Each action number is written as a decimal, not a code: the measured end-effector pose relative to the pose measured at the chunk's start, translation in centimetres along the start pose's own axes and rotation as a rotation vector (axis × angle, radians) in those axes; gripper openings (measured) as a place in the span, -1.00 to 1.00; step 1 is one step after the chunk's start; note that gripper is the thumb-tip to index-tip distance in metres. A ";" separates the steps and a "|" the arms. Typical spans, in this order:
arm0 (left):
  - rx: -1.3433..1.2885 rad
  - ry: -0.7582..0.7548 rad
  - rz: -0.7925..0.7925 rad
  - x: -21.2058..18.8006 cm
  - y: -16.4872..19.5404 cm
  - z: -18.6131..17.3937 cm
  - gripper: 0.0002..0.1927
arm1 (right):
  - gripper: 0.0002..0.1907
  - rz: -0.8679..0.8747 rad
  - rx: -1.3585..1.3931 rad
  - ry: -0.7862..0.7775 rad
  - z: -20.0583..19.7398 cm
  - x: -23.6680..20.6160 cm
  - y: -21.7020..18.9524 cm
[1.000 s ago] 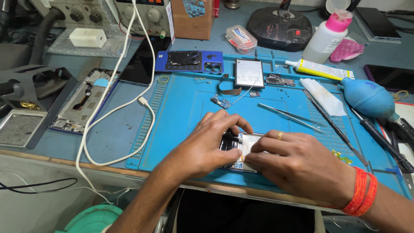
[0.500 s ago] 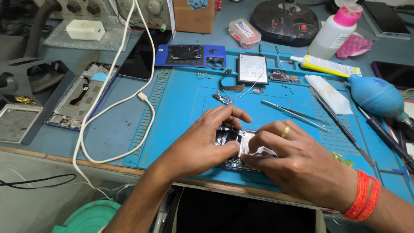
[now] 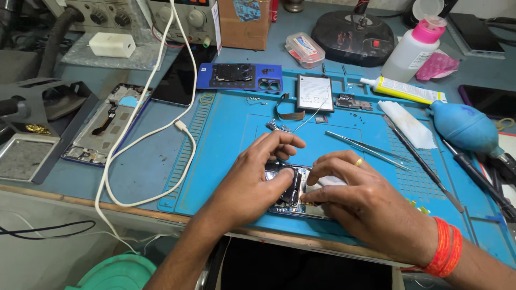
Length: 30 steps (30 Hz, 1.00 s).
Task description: The person repairs a disassembled smartphone on a blue work mat. They peel old adhesive from the phone frame by hand, use a spudger to pry at the frame edge, blow dust off parts with a rubber blower, fit the camera module and back cover onto the frame, and clean the frame with a brush while holding it.
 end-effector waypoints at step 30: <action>0.700 -0.087 0.207 5.4 -2.2 -4.4 -0.61 | -0.31 0.296 -0.134 -0.042 -1.0 -6.5 3.5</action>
Point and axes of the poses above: each hand's wrist, its own x-axis towards the middle knuckle, its own z-axis out of the palm, y = z × x, the point moved 3 cm from there along x, towards the middle knuckle, and after that the axes turned 9 degrees about -x, right-handed, at the moved point
